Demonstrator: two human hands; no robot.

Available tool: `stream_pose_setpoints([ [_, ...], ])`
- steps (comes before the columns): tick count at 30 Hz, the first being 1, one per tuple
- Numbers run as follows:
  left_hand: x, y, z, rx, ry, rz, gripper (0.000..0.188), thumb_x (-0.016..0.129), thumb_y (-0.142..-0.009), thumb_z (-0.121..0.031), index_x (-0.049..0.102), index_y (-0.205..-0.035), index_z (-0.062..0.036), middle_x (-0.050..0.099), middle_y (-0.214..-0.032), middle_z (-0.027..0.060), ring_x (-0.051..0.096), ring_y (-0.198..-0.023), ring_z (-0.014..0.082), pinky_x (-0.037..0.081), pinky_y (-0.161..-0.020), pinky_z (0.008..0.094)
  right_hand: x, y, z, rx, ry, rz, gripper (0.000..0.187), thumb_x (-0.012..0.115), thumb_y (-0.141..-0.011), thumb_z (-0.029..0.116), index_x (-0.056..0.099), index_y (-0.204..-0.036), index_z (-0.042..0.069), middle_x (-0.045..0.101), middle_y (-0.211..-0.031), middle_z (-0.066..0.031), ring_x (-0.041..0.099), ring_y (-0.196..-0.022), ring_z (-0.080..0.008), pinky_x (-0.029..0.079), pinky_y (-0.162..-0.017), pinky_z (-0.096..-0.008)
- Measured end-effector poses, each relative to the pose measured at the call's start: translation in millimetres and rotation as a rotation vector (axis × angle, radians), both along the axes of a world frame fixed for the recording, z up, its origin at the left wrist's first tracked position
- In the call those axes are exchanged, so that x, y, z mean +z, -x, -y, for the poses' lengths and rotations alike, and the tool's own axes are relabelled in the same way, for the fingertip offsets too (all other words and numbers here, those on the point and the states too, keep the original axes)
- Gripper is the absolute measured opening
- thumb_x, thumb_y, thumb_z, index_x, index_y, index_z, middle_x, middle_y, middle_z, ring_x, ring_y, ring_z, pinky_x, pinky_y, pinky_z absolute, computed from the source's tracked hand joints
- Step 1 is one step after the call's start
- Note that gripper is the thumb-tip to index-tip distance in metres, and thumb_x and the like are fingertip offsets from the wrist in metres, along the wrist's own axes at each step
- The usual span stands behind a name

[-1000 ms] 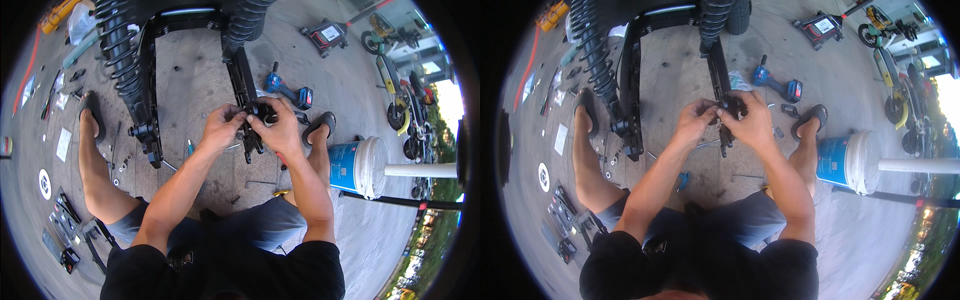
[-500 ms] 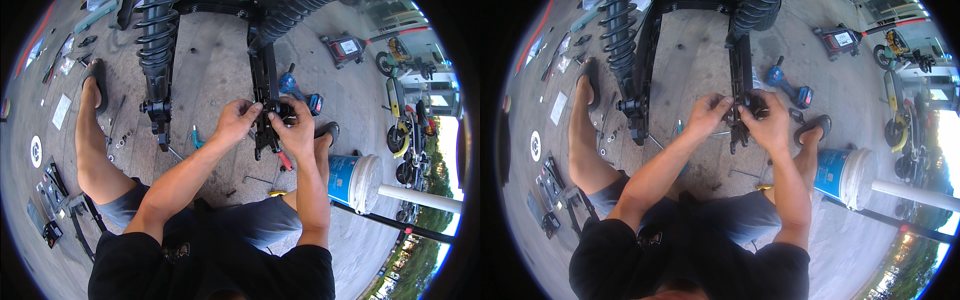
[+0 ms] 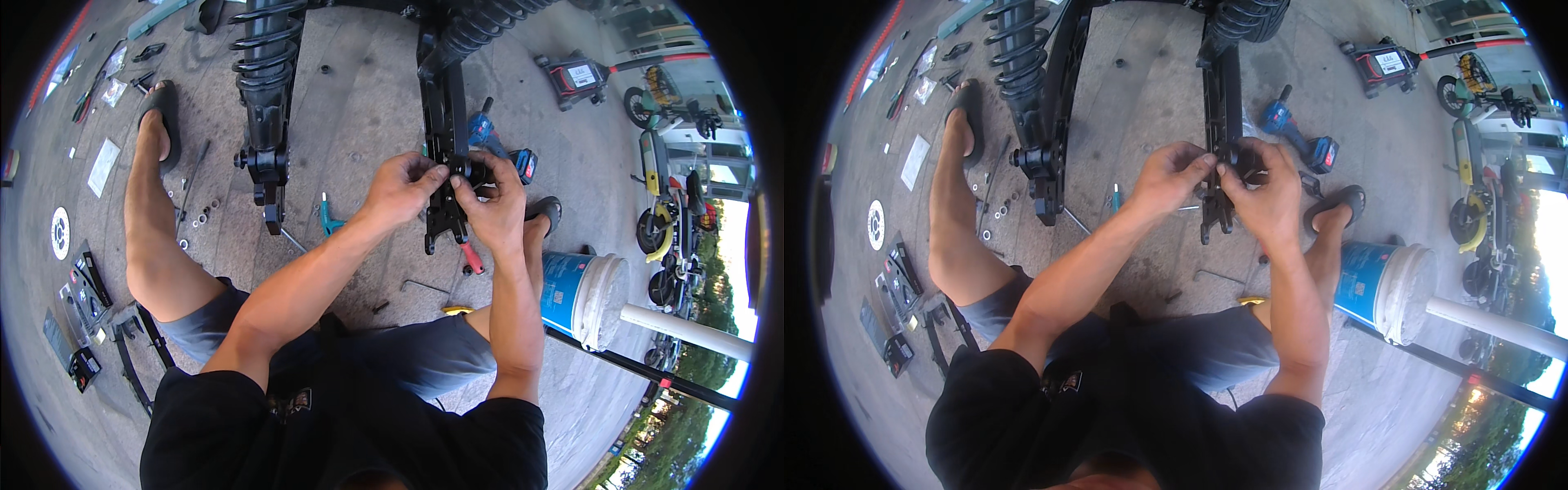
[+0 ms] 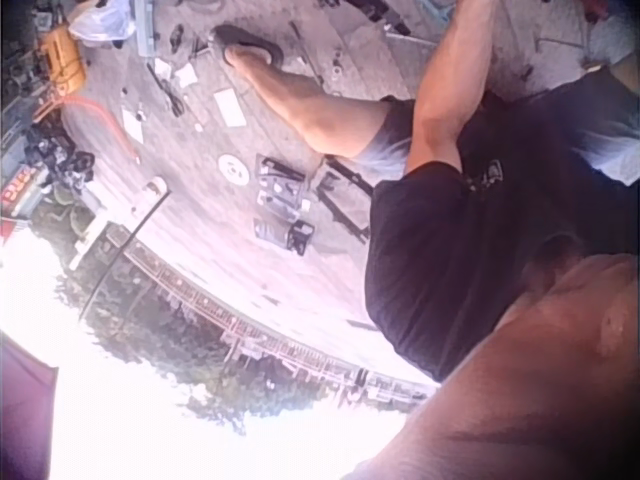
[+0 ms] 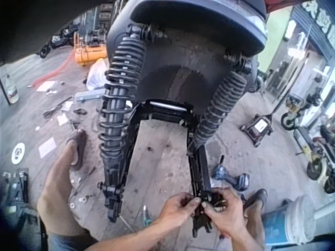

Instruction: The person sits on the ground and uses a T-handle hex wrench to tighten bolts on the rear frame of an electric scooter. They repeatedly adjust the wrench and reposition their hands to secure the mounting hardware.

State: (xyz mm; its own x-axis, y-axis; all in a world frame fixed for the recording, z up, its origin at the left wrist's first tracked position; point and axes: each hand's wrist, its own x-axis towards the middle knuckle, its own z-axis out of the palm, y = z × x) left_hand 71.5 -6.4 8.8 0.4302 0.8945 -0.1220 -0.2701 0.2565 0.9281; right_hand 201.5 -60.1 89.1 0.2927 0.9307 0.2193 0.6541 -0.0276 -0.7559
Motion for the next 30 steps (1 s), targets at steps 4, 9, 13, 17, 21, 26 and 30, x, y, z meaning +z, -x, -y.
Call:
stream_pose_setpoints([
  [4,4.3,-0.5,-0.6,0.023,-0.009,0.018,0.016,0.067,-0.087,-0.012,0.064,-0.09,0.0027,0.064,-0.076,0.0051,0.056,-0.066,0.0107,0.046,-0.058,0.0276,-0.2,0.1,0.6,0.012,-0.018,0.0,0.037,0.077,-0.072,0.006,0.064,-0.106,-0.002,0.061,-0.092,-0.009,0.064,-0.077,-0.0153,0.053,-0.065,-0.0264],
  [9,6.4,-0.4,-2.5,-0.028,0.012,-0.113,0.015,0.067,-0.086,-0.011,0.064,-0.09,0.0031,0.065,-0.075,0.0066,0.058,-0.067,0.0114,0.047,-0.058,0.0284,-1.2,-2.6,0.8,0.034,0.006,0.071,0.039,0.075,-0.075,0.006,0.062,-0.11,-0.002,0.06,-0.098,-0.0074,0.063,-0.083,-0.014,0.055,-0.065,-0.0252],
  [13,4.0,-1.1,-3.6,-0.009,0.0,-0.103,0.019,0.066,-0.087,-0.015,0.065,-0.088,0.004,0.065,-0.073,0.0069,0.057,-0.064,0.0111,0.046,-0.057,0.0293,-2.1,-3.6,1.0,0.006,-0.011,0.083,0.038,0.077,-0.072,0.01,0.065,-0.107,0.0,0.061,-0.093,-0.0088,0.063,-0.077,-0.0162,0.053,-0.064,-0.0266],
  [17,2.1,-1.9,-3.3,-0.049,-0.007,-0.123,0.019,0.066,-0.088,-0.016,0.065,-0.089,0.0028,0.064,-0.073,0.0054,0.057,-0.064,0.0112,0.046,-0.055,0.0292,-0.7,-4.3,1.1,0.025,0.021,0.146,0.039,0.076,-0.076,0.008,0.062,-0.111,0.0,0.06,-0.099,-0.0075,0.063,-0.085,-0.0138,0.055,-0.065,-0.0252],
  [21,3.8,-3.3,0.2,-0.018,0.045,-0.053,0.022,0.064,-0.09,-0.02,0.065,-0.087,0.0021,0.062,-0.071,0.0036,0.053,-0.063,0.0087,0.043,-0.055,0.0277,0.5,-3.9,1.8,-0.008,0.028,0.135,0.039,0.078,-0.073,0.013,0.065,-0.109,0.002,0.061,-0.094,-0.0083,0.063,-0.08,-0.0154,0.053,-0.063,-0.0262],
  [26,7.6,-0.2,-1.7,-0.074,0.068,-0.045,0.019,0.059,-0.094,-0.017,0.064,-0.095,0.0014,0.065,-0.08,0.0051,0.058,-0.07,0.0103,0.047,-0.064,0.0254,-1.2,-4.4,1.2,0.008,0.005,0.151,0.038,0.077,-0.075,0.011,0.064,-0.11,0.0,0.061,-0.098,-0.009,0.064,-0.082,-0.0142,0.053,-0.063,-0.025],
  [30,10.2,4.2,-4.1,-0.118,0.097,-0.062,0.018,0.06,-0.094,-0.017,0.065,-0.096,0.0001,0.065,-0.079,0.0037,0.057,-0.069,0.0085,0.045,-0.063,0.0235,-3.8,-5.2,0.8,-0.028,-0.041,0.121,0.042,0.08,-0.068,0.022,0.068,-0.105,0.005,0.061,-0.084,-0.0085,0.061,-0.07,-0.0198,0.05,-0.063,-0.0303],
])
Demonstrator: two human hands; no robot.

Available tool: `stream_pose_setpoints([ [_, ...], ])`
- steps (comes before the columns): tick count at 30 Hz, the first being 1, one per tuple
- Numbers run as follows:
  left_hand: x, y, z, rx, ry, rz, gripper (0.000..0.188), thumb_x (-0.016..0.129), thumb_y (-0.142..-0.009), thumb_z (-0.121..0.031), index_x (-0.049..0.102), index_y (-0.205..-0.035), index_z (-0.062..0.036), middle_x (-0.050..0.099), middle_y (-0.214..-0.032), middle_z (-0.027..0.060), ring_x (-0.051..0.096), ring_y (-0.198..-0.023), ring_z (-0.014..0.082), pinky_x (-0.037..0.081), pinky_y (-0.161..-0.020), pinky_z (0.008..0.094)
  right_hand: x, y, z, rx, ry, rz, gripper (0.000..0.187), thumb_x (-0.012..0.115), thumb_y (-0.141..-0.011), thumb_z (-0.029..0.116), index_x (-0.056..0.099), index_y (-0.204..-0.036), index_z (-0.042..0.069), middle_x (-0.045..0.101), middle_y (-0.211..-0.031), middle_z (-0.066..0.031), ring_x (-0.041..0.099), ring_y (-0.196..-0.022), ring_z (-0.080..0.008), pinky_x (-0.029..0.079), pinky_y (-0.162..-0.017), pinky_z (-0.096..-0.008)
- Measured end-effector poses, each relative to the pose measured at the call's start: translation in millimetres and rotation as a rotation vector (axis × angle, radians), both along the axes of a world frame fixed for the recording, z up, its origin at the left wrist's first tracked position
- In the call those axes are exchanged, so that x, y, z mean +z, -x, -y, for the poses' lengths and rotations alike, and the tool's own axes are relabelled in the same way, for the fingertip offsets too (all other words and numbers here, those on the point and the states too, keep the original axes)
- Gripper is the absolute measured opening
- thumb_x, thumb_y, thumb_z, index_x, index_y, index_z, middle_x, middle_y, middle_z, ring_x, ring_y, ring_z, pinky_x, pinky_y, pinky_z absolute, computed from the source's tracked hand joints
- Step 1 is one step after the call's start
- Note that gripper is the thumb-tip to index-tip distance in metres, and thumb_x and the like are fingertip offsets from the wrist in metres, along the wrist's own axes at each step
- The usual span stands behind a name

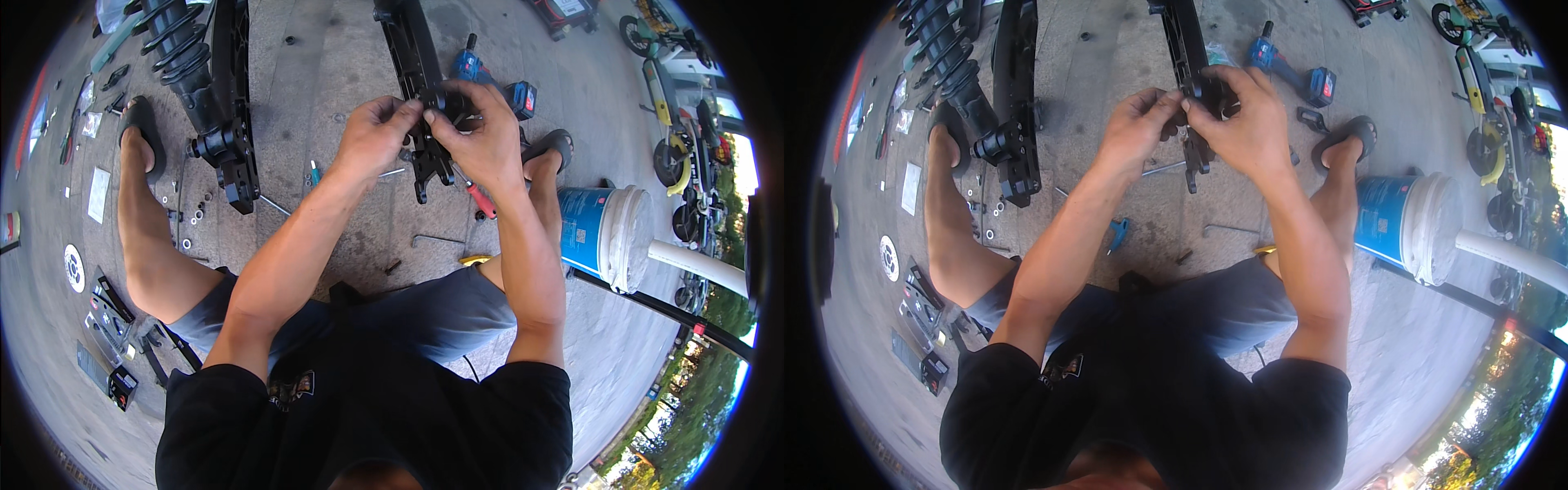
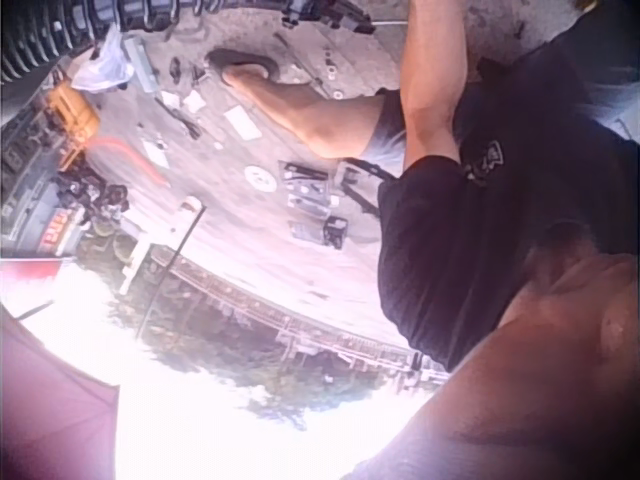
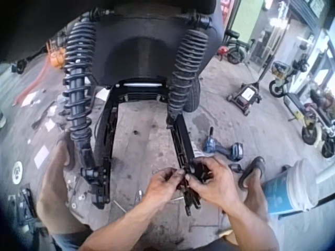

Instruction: The person sits on the ground and uses a T-handle hex wrench to tighten bolts on the rear frame of an electric scooter. They repeatedly adjust the wrench and reposition their hands to secure the mounting hardware.

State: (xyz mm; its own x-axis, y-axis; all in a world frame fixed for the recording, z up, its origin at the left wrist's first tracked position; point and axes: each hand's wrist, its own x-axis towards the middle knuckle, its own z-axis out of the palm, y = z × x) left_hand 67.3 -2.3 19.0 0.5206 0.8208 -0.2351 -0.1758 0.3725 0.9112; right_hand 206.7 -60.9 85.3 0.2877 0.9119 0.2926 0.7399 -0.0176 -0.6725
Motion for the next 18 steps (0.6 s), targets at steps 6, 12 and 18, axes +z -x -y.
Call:
stream_pose_setpoints([
  [6,9,-2,-3,0.032,0.094,0.068,0.015,0.061,-0.093,-0.015,0.064,-0.093,-0.0003,0.064,-0.077,0.0044,0.056,-0.068,0.0093,0.044,-0.061,0.0228,1,0,-1,0.016,-0.021,0.016,0.042,0.079,-0.068,0.022,0.068,-0.104,0.005,0.061,-0.084,-0.0086,0.06,-0.069,-0.0204,0.05,-0.063,-0.0306],
  [12,12,0,-4,-0.01,0.062,-0.024,0.015,0.062,-0.091,-0.014,0.062,-0.093,0.0009,0.063,-0.077,0.0053,0.056,-0.068,0.0107,0.045,-0.061,0.0236,8,1,-1,0.025,-0.005,0.05,0.041,0.079,-0.069,0.021,0.068,-0.104,0.004,0.062,-0.087,-0.0104,0.063,-0.073,-0.0224,0.051,-0.064,-0.0313],
  [18,12,-1,-3,0.002,0.051,0.068,0.018,0.063,-0.091,-0.016,0.062,-0.096,0.0009,0.063,-0.079,0.0054,0.056,-0.067,0.0109,0.045,-0.061,0.0241,9,2,-3,0.021,0.08,0.052,0.041,0.075,-0.077,0.02,0.064,-0.11,-0.001,0.067,-0.092,-0.0149,0.067,-0.079,-0.022,0.053,-0.067,-0.0308],
])
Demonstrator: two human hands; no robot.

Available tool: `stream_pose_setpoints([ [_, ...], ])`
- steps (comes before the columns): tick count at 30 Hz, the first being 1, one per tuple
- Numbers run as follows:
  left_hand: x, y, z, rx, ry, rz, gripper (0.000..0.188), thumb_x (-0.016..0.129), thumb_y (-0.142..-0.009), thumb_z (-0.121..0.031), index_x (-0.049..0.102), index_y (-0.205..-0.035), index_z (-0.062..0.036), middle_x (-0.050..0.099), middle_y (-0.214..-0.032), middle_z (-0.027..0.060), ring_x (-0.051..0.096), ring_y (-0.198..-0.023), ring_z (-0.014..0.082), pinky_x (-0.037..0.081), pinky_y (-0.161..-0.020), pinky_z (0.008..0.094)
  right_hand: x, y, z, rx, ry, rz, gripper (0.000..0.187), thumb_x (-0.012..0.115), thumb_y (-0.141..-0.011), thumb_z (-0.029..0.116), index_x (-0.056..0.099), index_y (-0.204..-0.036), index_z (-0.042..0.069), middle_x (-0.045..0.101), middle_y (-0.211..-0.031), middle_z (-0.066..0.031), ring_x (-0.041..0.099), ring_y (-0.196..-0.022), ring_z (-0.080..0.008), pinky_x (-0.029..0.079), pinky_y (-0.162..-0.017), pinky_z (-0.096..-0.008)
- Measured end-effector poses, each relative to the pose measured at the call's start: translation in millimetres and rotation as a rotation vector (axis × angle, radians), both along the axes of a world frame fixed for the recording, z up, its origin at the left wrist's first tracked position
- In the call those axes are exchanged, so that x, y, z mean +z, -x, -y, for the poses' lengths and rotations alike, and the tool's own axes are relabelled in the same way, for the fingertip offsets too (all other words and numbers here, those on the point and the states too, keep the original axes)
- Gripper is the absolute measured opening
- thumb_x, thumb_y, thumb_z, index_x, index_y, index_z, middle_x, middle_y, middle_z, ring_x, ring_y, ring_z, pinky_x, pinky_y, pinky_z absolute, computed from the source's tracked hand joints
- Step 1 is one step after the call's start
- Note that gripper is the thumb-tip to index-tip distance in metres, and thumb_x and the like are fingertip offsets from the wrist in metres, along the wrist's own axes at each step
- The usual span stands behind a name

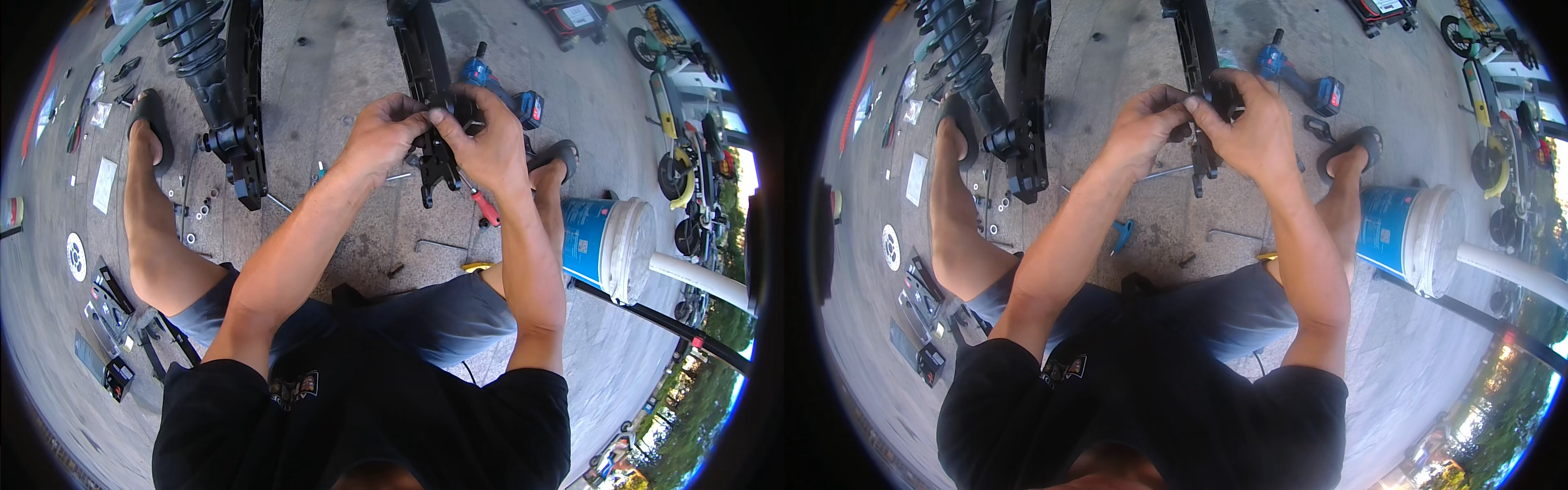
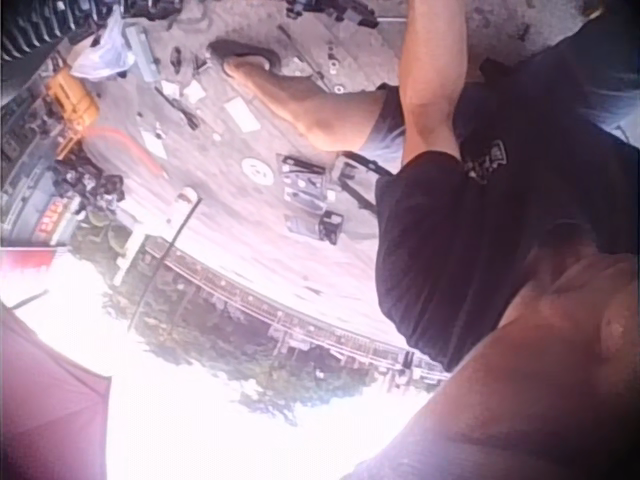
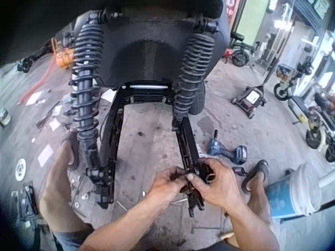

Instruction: The person sits on the ground and uses a T-handle hex wrench to tighten bolts on the rear frame of an electric scooter. They repeatedly adjust the wrench and reposition their hands to secure the mounting hardware.

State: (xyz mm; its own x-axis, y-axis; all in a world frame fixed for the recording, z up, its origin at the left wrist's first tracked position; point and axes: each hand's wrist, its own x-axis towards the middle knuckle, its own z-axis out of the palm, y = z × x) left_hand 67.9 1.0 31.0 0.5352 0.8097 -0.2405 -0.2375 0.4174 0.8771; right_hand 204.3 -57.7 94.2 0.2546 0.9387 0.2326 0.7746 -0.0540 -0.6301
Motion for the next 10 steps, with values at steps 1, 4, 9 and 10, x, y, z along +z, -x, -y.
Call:
stream_pose_setpoints([
  [1,0.6,-0.3,1.0,0.01,-0.012,-0.009,0.018,0.063,-0.091,-0.016,0.062,-0.096,0.0009,0.063,-0.079,0.0054,0.056,-0.067,0.0108,0.045,-0.061,0.0241,-0.3,-0.1,-1.6,-0.02,0.037,-0.048,0.042,0.074,-0.076,0.022,0.064,-0.109,-0.001,0.068,-0.089,-0.0165,0.068,-0.078,-0.0257,0.054,-0.068,-0.0329],
  [4,0.8,2.6,-0.4,-0.008,0.052,-0.043,0.019,0.065,-0.09,-0.016,0.062,-0.097,0.0016,0.064,-0.08,0.0059,0.056,-0.068,0.0109,0.046,-0.061,0.0241,0.1,0.4,-2.8,-0.033,0.086,-0.05,0.044,0.074,-0.076,0.026,0.064,-0.11,-0.001,0.07,-0.085,-0.0189,0.07,-0.076,-0.0294,0.054,-0.069,-0.0352],
  [9,-1.4,1.3,-3.1,-0.018,0.015,-0.029,0.023,0.067,-0.09,-0.016,0.062,-0.1,0.0035,0.065,-0.083,0.0073,0.058,-0.069,0.0126,0.047,-0.062,0.024,3.6,1.9,-3.7,-0.009,0.142,-0.003,0.044,0.072,-0.082,0.021,0.06,-0.119,-0.001,0.07,-0.092,-0.0171,0.068,-0.083,-0.0189,0.052,-0.074,-0.0285],
  [10,-2.2,1.0,-2.3,0.001,0.004,-0.011,0.025,0.067,-0.09,-0.018,0.062,-0.1,0.0039,0.065,-0.082,0.0075,0.059,-0.069,0.013,0.047,-0.062,0.024,3.5,2.8,-3.8,-0.016,0.154,-0.045,0.045,0.071,-0.082,0.021,0.059,-0.12,0.0,0.071,-0.092,-0.0167,0.068,-0.082,-0.0203,0.053,-0.074,-0.0291],
])
